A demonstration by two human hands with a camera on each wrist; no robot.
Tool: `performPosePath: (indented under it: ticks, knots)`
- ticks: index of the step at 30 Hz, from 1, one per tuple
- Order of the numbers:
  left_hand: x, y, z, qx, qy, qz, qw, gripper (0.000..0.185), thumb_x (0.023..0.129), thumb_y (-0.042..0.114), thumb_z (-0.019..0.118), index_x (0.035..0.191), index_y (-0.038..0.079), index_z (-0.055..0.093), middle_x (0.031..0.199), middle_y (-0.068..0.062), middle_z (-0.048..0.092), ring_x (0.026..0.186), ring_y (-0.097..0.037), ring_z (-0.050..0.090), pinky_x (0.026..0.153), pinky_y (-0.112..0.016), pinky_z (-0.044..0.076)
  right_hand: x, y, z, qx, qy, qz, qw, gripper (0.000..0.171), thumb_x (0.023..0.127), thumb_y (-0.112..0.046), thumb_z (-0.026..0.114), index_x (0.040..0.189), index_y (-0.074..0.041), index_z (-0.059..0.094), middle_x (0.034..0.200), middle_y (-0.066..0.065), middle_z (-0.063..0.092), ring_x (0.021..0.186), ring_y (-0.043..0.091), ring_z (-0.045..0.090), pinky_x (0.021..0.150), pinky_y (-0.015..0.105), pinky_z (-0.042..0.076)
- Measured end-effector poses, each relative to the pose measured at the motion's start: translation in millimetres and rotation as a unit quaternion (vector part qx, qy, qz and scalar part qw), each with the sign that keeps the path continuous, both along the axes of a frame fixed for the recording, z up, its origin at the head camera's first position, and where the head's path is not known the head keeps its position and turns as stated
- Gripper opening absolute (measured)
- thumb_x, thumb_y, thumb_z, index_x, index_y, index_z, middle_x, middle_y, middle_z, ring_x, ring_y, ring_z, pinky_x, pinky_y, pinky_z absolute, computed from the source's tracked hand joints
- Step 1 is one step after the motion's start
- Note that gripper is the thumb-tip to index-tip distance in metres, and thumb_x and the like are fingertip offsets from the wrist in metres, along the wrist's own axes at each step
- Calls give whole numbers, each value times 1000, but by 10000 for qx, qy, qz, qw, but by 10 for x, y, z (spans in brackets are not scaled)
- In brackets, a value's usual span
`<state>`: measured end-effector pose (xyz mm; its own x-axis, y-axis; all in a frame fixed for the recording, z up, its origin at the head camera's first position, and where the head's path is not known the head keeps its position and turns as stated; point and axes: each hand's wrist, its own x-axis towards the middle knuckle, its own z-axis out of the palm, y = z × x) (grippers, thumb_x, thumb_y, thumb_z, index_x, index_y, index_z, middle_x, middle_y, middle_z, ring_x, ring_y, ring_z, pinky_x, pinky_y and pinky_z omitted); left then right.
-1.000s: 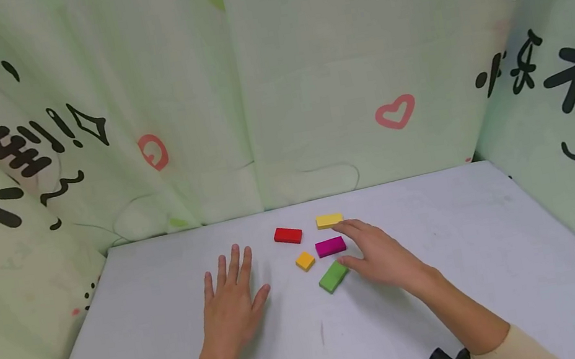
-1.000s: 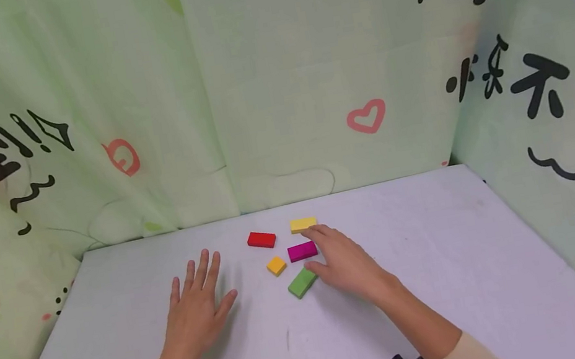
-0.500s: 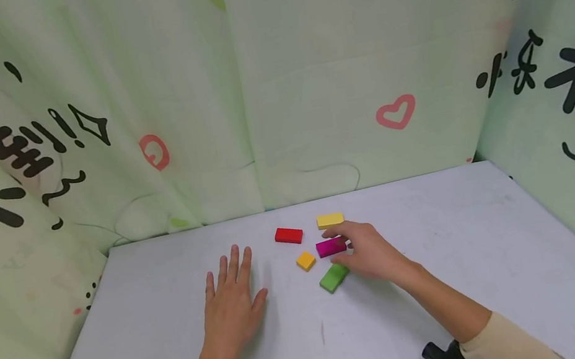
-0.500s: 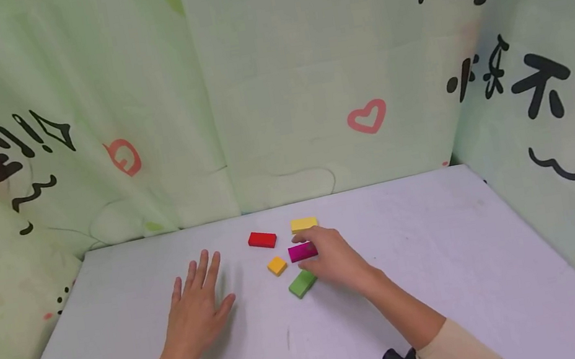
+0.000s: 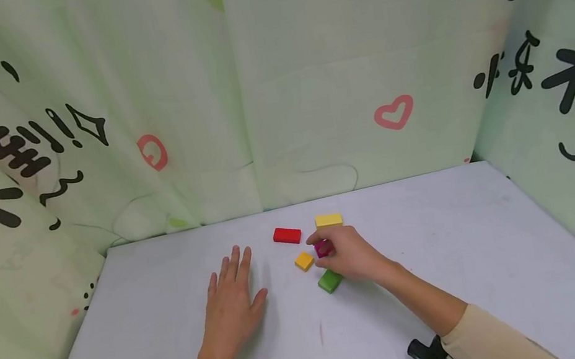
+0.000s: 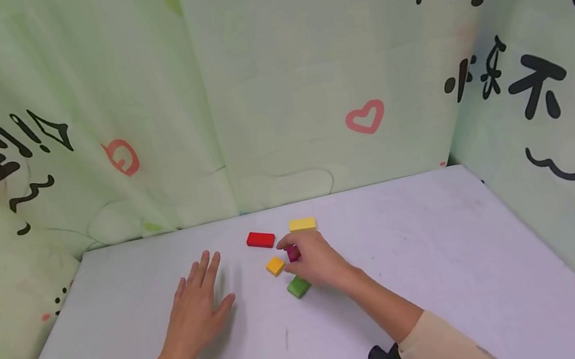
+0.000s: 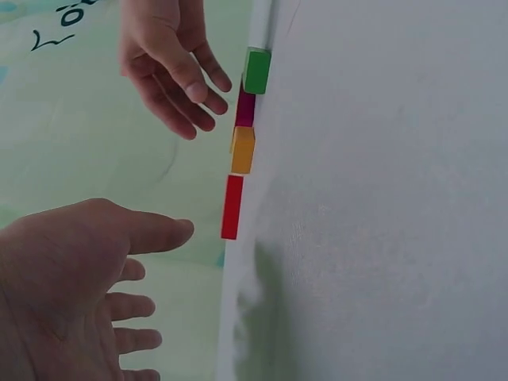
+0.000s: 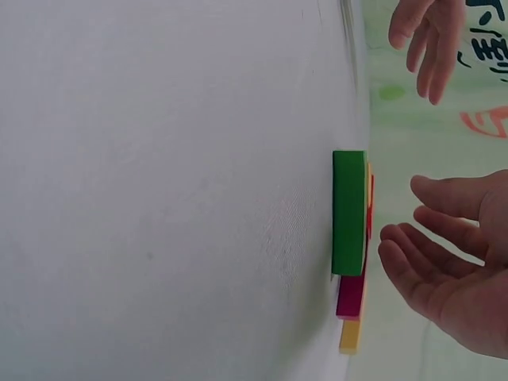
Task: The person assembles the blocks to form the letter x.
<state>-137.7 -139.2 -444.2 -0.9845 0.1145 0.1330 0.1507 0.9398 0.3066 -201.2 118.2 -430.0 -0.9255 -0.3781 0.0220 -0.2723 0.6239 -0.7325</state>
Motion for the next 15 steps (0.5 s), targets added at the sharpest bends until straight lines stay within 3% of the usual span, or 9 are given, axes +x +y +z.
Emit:
performPosePath:
  ticks: [15]
  knots:
    - [-40, 5, 29, 948, -103, -176, 9953, 80, 94, 25, 76, 162, 9, 37, 166, -16, 39, 151, -41, 41, 120, -63, 35, -38, -150, -48, 144, -81, -17, 9999, 36, 88, -4, 80, 124, -4, 73, 114, 7, 73, 100, 21, 68, 85, 32, 60]
